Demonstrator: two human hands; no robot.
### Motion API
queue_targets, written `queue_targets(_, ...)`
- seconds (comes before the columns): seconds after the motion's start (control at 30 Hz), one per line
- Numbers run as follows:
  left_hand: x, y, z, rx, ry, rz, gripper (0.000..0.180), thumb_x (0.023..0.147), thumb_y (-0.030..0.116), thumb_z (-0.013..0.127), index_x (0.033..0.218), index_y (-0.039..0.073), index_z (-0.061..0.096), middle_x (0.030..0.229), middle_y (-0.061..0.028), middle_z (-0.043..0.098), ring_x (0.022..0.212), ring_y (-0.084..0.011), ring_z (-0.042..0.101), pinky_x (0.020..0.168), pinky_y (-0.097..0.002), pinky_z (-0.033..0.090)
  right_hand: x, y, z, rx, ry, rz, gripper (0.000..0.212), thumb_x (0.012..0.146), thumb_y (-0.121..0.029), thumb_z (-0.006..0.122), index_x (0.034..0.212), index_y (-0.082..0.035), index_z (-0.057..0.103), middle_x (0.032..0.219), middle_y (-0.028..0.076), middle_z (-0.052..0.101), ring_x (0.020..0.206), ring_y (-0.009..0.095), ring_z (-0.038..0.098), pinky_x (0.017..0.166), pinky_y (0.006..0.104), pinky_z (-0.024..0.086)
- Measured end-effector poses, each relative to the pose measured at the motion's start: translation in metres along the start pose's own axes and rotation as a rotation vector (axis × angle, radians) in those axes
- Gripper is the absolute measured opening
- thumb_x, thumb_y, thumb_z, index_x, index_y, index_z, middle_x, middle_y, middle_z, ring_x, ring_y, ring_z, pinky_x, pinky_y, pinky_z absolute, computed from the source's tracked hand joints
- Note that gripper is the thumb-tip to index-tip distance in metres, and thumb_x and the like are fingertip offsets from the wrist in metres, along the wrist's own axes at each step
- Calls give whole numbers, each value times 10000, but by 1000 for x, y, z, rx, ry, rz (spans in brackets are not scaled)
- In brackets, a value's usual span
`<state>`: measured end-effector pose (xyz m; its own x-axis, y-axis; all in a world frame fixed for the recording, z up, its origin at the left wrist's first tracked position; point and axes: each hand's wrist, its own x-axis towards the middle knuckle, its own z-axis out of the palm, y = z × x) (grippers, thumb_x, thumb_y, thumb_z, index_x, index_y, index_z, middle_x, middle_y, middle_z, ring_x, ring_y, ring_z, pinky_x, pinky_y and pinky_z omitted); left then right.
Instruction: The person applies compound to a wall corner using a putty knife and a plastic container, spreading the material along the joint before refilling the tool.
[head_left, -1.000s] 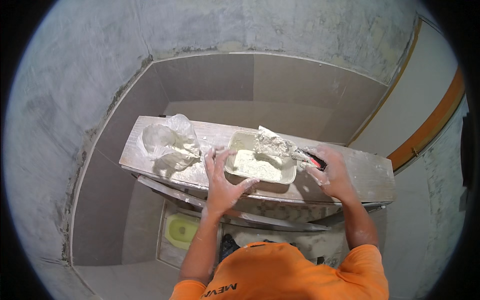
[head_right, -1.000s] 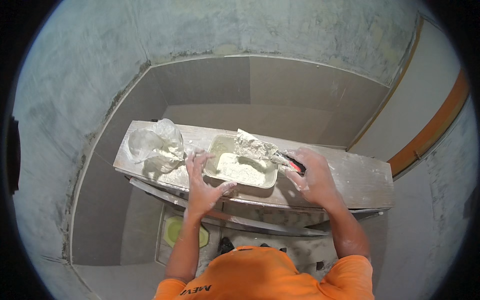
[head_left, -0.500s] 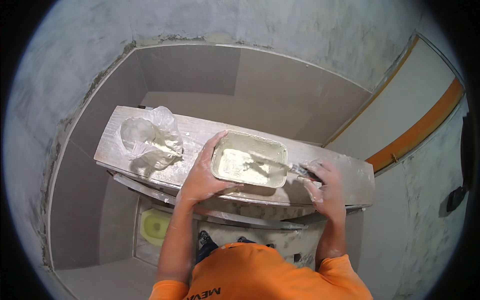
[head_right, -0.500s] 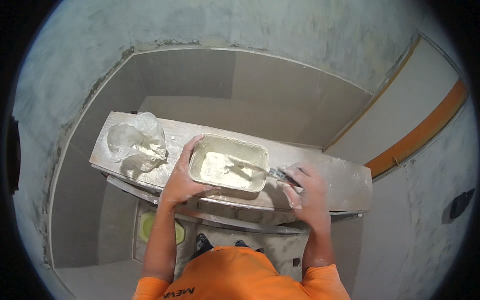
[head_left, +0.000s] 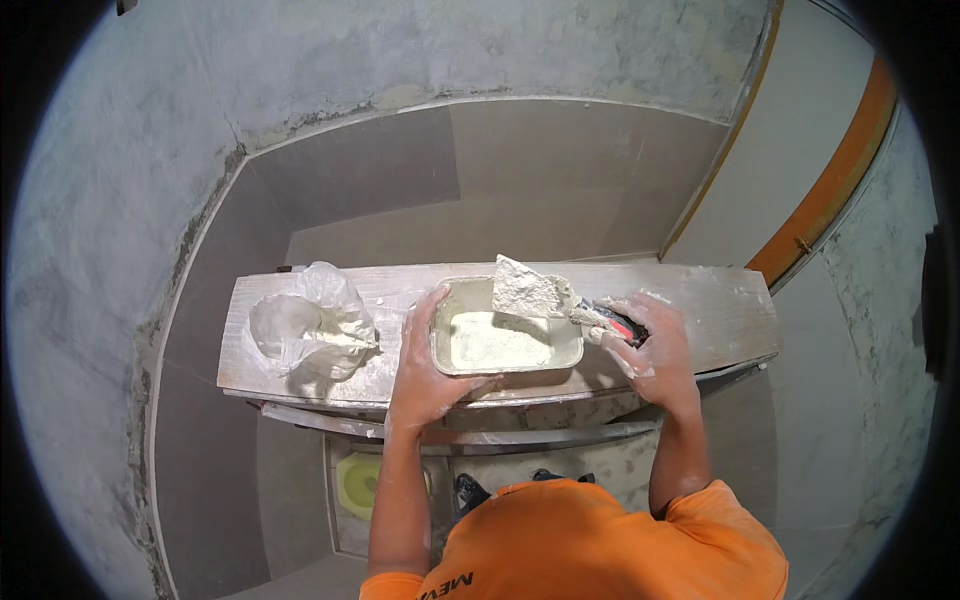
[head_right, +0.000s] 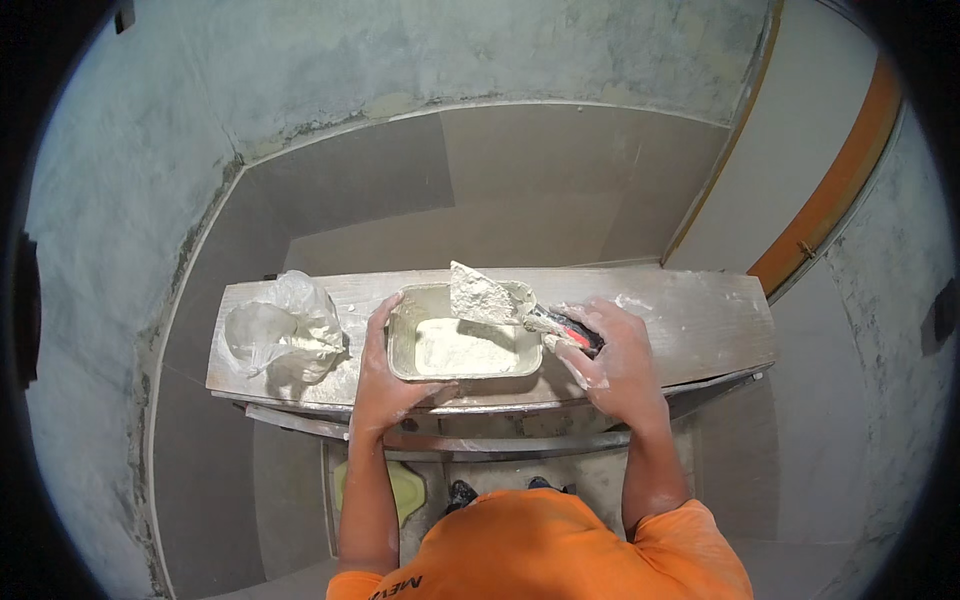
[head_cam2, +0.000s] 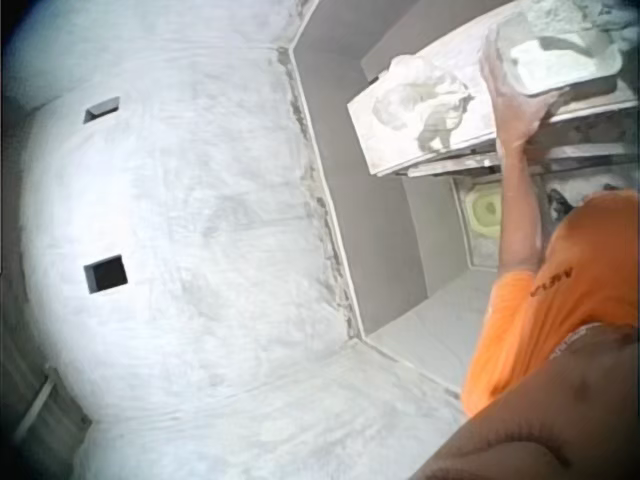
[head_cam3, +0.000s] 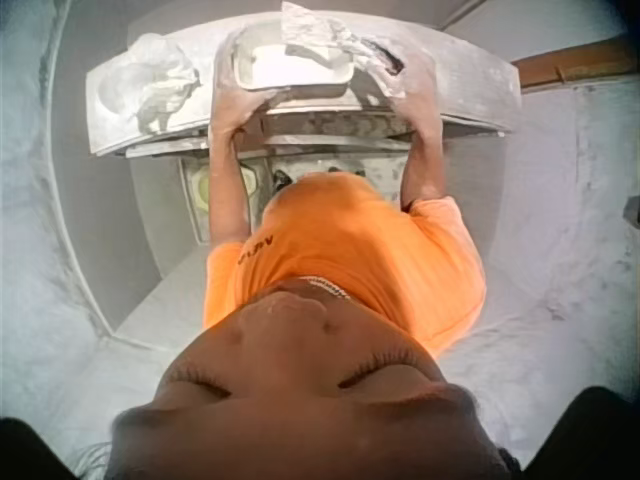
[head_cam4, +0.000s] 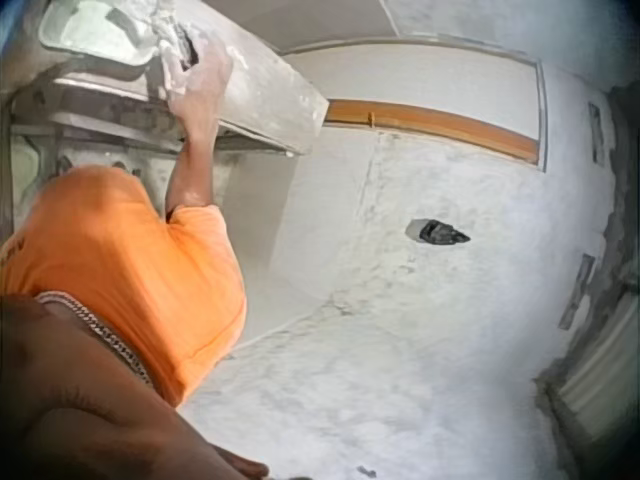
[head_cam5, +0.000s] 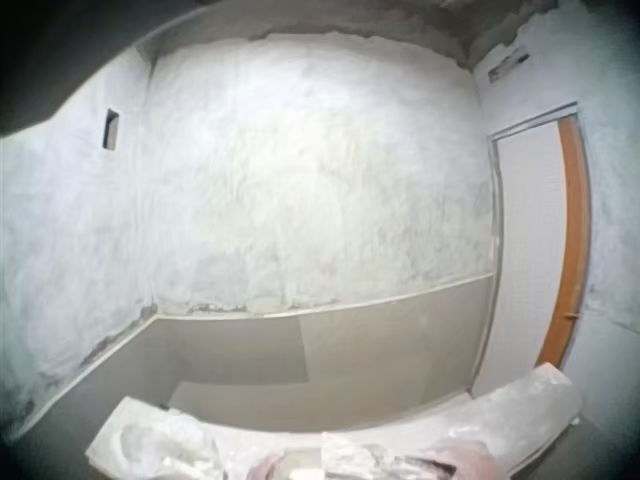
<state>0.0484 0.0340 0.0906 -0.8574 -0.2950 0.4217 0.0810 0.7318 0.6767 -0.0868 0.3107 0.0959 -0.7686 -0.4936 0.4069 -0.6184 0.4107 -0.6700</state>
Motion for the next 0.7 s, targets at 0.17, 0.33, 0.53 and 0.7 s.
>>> queue_targets(0.17, -6, 11, -3, 137, 22, 51, 1112, 542, 340, 940, 1484, 104, 399, 1508, -174, 423, 1435, -376, 327, 1202, -491, 239, -5, -6, 6, 215, 48, 26, 346, 785, -142, 773, 1090, 13, 721, 1005, 194, 724, 913, 340, 695, 861, 372, 525)
queue_targets(0.33, -18, 53, 5, 523, 37, 217, 841, 716, 540, 807, 1449, 218, 550, 1613, -231, 257, 1477, -470, 168, 1179, -615, 144, -20, 2, 17, 455, 14, 169, 292, 812, -91, 751, 1074, 34, 719, 964, 167, 739, 857, 207, 697, 811, 311, 524)
queue_targets(0.53, -37, 96, 45, 679, -160, 178, 610, 866, 554, 684, 1440, 392, 552, 1650, -229, 151, 1487, -490, 117, 1153, -646, 168, -32, -3, 17, 535, -7, 191, 298, 827, -101, 744, 1090, 36, 717, 960, 160, 743, 856, 187, 691, 807, 309, 527)
queue_targets(0.7, -42, 84, 56, 777, -88, 138, 603, 894, 637, 611, 1449, 421, 515, 1652, -175, 228, 1506, -389, 164, 1128, -657, 120, -39, -7, 12, 515, -10, 192, 286, 846, -112, 735, 1086, 43, 720, 951, 186, 743, 813, 213, 701, 791, 306, 531)
